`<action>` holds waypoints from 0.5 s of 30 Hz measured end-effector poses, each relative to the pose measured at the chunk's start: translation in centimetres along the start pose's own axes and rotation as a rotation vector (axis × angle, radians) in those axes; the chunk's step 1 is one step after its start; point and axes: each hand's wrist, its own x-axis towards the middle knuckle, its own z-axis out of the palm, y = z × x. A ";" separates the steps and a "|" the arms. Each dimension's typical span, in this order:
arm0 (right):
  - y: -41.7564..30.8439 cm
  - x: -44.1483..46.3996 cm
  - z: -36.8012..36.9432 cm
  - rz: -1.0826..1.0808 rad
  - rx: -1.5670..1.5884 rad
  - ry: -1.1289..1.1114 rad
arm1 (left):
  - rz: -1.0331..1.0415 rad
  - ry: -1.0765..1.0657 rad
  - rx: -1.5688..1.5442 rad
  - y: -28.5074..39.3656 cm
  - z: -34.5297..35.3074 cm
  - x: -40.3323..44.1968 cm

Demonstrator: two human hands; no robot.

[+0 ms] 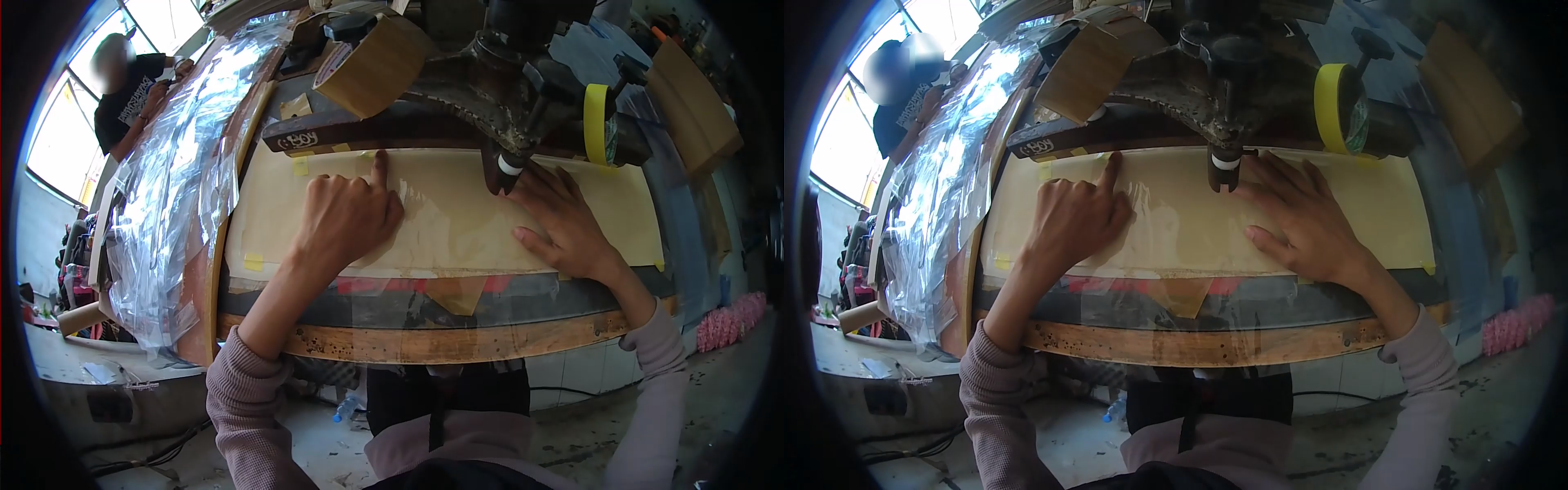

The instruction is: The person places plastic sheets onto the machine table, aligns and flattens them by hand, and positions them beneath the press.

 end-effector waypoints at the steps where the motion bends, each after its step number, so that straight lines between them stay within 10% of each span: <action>1: 0.1 0.0 0.0 0.004 0.007 0.000 | -0.002 0.008 0.002 0.1 0.1 0.0; 15: -0.1 -1.1 -0.1 -0.037 0.010 -0.022 | -0.018 0.028 -0.090 1.0 -0.2 -1.6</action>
